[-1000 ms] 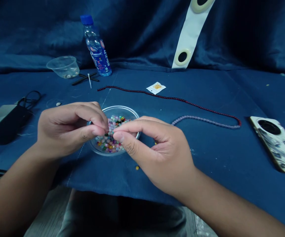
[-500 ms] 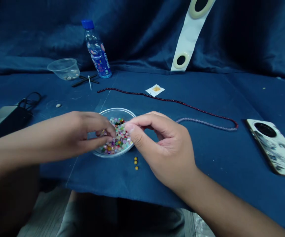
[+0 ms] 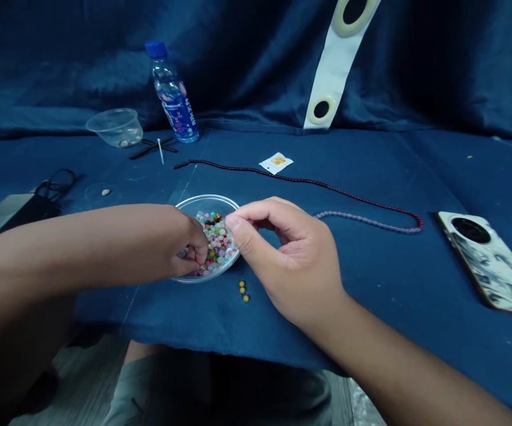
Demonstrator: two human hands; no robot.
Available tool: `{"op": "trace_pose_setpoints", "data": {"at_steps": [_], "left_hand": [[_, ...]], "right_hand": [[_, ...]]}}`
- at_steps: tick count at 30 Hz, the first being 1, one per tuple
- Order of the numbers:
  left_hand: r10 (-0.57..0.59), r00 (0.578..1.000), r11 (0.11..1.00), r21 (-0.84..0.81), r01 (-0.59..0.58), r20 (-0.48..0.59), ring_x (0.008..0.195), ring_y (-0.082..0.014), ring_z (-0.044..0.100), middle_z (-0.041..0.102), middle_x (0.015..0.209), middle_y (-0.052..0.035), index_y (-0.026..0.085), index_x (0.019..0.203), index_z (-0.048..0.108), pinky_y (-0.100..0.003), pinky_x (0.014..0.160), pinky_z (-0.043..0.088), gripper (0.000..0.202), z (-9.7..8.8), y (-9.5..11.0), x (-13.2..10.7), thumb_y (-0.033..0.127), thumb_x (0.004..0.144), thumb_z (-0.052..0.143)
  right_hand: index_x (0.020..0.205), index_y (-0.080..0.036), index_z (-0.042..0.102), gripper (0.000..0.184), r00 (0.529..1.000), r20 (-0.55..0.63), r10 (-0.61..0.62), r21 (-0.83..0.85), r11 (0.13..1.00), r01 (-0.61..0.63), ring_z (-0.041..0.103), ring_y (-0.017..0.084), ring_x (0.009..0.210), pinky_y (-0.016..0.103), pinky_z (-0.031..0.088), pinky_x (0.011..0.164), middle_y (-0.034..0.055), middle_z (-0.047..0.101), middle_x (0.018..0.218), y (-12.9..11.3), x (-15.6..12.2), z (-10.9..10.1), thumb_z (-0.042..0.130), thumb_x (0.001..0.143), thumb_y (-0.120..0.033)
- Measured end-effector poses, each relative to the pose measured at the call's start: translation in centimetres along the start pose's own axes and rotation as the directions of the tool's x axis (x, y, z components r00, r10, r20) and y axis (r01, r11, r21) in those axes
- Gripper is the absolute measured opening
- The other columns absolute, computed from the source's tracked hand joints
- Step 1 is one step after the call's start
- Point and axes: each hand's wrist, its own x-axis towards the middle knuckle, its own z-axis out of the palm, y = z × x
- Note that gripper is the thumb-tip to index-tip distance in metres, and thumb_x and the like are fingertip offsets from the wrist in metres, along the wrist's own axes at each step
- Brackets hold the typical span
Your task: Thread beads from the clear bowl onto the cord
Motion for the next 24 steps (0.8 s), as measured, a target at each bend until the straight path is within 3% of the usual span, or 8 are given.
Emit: {"op": "trace_pose_setpoints", "data": {"at_steps": [2, 4, 6, 8, 13, 19, 24], "left_hand": [[-0.03, 0.967, 0.995, 0.095, 0.006, 0.253, 0.028, -0.0088, 0.028, 0.048, 0.042, 0.0052, 0.021, 0.056, 0.063, -0.032, 0.032, 0.007, 0.029, -1.2, 1.3, 0.4, 0.012, 0.078, 0.078], [-0.074, 0.946, 0.993, 0.11, 0.041, 0.315, 0.033, -0.0096, 0.041, 0.058, 0.05, 0.0039, 0.021, 0.066, 0.071, -0.026, 0.031, 0.014, 0.02, -2.5, 2.2, 0.5, 0.015, 0.084, 0.078], [-0.093, 0.967, 0.995, 0.005, 0.095, 0.237, 0.044, -0.0098, 0.055, 0.07, 0.063, 0.0035, 0.021, 0.079, 0.081, -0.019, 0.036, 0.029, 0.008, -3.3, 2.6, 0.3, 0.015, 0.085, 0.08], [-0.102, 0.984, 0.979, -0.163, 0.125, 0.144, 0.056, -0.0109, 0.067, 0.078, 0.075, 0.0023, 0.022, 0.091, 0.086, -0.015, 0.046, 0.044, 0.011, -3.4, 2.5, -0.2, 0.014, 0.085, 0.081], [-0.049, 0.995, 0.876, -0.482, 0.003, -0.082, 0.066, -0.0128, 0.068, 0.079, 0.078, -0.005, 0.014, 0.096, 0.085, -0.02, 0.061, 0.056, 0.007, -1.3, 1.6, -0.9, 0.02, 0.092, 0.084], [0.005, 0.944, 0.853, -0.491, -0.176, -0.33, 0.082, -0.0171, 0.076, 0.083, 0.093, -0.0079, 0.017, 0.099, 0.082, -0.026, 0.075, 0.063, 0.009, 0.1, 1.0, -0.8, 0.015, 0.092, 0.087], [0.045, 0.939, 0.865, -0.457, -0.207, -0.341, 0.085, -0.0163, 0.075, 0.082, 0.095, -0.006, 0.019, 0.1, 0.082, -0.026, 0.076, 0.062, 0.013, 0.2, 1.0, -0.8, 0.015, 0.091, 0.089]], "right_hand": [[0.096, -0.027, 0.084, 0.011, 1.0, -0.001, -0.008, -0.003, 1.0, 0.008, 0.077, 0.017, 0.087, 0.032, 0.066, 0.084, -0.001, 0.084, 0.097, 0.0, 0.0, 0.0, 0.079, 0.103, -0.019], [0.096, -0.026, 0.083, 0.012, 1.0, -0.007, -0.021, -0.012, 1.0, 0.021, 0.076, 0.017, 0.086, 0.033, 0.065, 0.083, -0.0007, 0.084, 0.096, 0.0, 0.0, 0.0, 0.078, 0.103, -0.019], [0.096, -0.026, 0.083, 0.011, 0.999, -0.006, -0.032, -0.019, 0.999, 0.032, 0.076, 0.018, 0.087, 0.034, 0.065, 0.083, 0.0001, 0.084, 0.096, 0.1, 0.0, 0.0, 0.078, 0.104, -0.02], [0.097, -0.027, 0.083, 0.011, 0.999, -0.003, -0.047, -0.026, 0.999, 0.047, 0.076, 0.019, 0.088, 0.036, 0.064, 0.083, 0.0008, 0.083, 0.099, 0.2, -0.1, 0.1, 0.077, 0.105, -0.021], [0.099, -0.028, 0.082, 0.014, 0.988, -0.006, -0.156, -0.084, 0.984, 0.155, 0.075, 0.02, 0.089, 0.036, 0.062, 0.08, 0.0011, 0.082, 0.098, 0.3, -0.5, 0.1, 0.077, 0.104, -0.017], [0.104, -0.029, 0.083, 0.018, 0.962, -0.028, -0.271, -0.09, 0.959, 0.268, 0.074, 0.02, 0.084, 0.038, 0.061, 0.074, 0.0012, 0.081, 0.094, -0.2, -0.8, -0.1, 0.077, 0.103, -0.011], [0.107, -0.032, 0.085, 0.02, 0.953, -0.068, -0.295, -0.135, 0.949, 0.285, 0.075, 0.022, 0.081, 0.04, 0.062, 0.068, 0.0024, 0.082, 0.094, -0.5, -1.0, 0.0, 0.079, 0.102, -0.013]]}}
